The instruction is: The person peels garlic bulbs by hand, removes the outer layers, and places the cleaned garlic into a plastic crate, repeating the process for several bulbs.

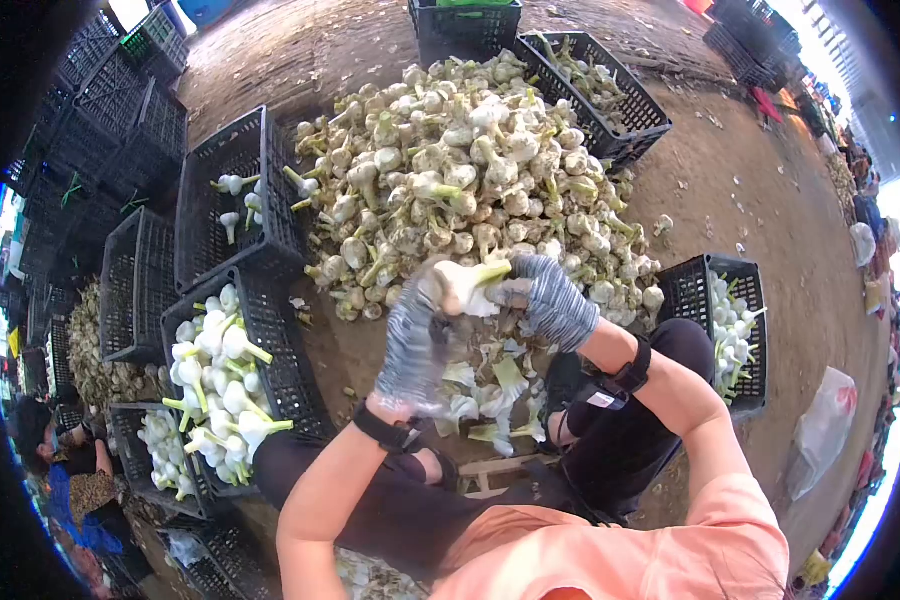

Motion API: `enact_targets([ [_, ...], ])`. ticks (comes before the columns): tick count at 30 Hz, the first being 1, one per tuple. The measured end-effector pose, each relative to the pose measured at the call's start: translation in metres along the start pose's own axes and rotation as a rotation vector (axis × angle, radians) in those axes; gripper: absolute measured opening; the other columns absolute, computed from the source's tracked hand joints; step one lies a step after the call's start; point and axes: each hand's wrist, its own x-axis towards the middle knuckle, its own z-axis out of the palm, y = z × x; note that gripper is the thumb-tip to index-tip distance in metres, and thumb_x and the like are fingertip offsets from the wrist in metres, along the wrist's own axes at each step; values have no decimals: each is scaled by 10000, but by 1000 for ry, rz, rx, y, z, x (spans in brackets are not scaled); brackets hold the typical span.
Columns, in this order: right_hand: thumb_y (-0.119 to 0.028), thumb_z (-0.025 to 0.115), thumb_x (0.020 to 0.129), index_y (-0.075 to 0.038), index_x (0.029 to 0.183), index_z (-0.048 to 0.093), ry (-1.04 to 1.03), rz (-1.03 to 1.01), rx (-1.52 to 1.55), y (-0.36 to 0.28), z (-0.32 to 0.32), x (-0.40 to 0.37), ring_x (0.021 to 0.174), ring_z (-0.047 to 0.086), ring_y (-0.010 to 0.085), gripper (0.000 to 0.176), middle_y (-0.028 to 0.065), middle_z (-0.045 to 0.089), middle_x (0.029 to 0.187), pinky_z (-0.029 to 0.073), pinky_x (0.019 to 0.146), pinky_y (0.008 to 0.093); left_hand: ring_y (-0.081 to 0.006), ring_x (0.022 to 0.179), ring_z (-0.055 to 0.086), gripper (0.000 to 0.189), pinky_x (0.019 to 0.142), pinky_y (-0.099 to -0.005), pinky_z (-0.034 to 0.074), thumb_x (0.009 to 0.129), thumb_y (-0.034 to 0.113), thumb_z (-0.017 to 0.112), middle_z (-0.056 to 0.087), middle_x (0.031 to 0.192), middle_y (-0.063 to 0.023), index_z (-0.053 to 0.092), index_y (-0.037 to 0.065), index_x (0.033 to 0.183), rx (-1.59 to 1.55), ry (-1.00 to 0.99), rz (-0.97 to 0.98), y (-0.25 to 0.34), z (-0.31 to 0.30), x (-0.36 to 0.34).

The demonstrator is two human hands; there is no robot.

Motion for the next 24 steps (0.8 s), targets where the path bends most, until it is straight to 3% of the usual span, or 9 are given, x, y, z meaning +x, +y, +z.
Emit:
enact_targets([
  [3,-108,673,720,-31,935,600,42,-136,-488,11,6,0,661,555,116,240,70,595,741,458,603,267,-95,610,581,468,445,-208,460,815,462,562,586,801,-37,528,52,1037,37,127,-39,3,-4,8],
  [5,-124,676,726,-22,917,600,26,-513,-589,28,9,-1,658,523,96,229,83,579,714,446,601,257,-128,581,591,479,460,-241,485,820,503,526,604,775,-57,552,53,982,158,173,-25,-4,-22,27],
  [7,-90,652,733,-19,921,601,-37,-587,-694,23,12,-4,671,524,84,208,54,593,737,446,609,241,-189,638,605,505,575,-315,512,810,544,506,625,786,-94,580,73,976,188,233,-340,-8,-35,39],
  [11,-81,631,744,-7,949,594,-108,-227,-230,19,13,-11,678,533,79,221,18,604,777,447,613,225,-203,723,593,525,668,-321,489,839,517,485,628,841,-113,593,22,977,300,339,-533,18,-1,23],
  [13,-123,608,773,44,969,556,0,36,62,9,13,-14,706,561,113,263,56,616,830,474,674,257,-187,772,576,450,719,-297,466,881,433,467,620,879,-99,592,13,986,407,276,-262,1,-13,17],
  [15,-118,605,775,54,1006,534,24,-71,-46,17,9,-8,744,561,133,297,85,607,864,473,689,261,-160,645,540,405,582,-312,457,834,402,566,573,787,-61,602,15,947,916,239,594,-2,-6,8],
  [16,-113,602,777,65,1042,513,49,-178,-152,25,6,-3,782,561,153,332,115,597,898,472,704,265,-170,720,542,304,648,-305,453,815,260,619,556,844,-80,591,2,975,994,141,854,-1,-5,6],
  [21,-149,615,750,83,1024,523,344,-578,-671,38,9,-6,859,551,250,370,171,575,929,444,783,338,-195,780,542,301,694,-303,445,773,227,660,546,885,-100,592,10,970,1227,66,647,5,2,5],
  [24,-142,579,772,61,954,559,261,-351,-439,40,3,1,720,556,169,273,110,598,786,465,657,307,-155,758,541,264,664,-274,451,785,194,652,561,866,-73,572,1,947,1169,-12,480,3,-13,15],
])
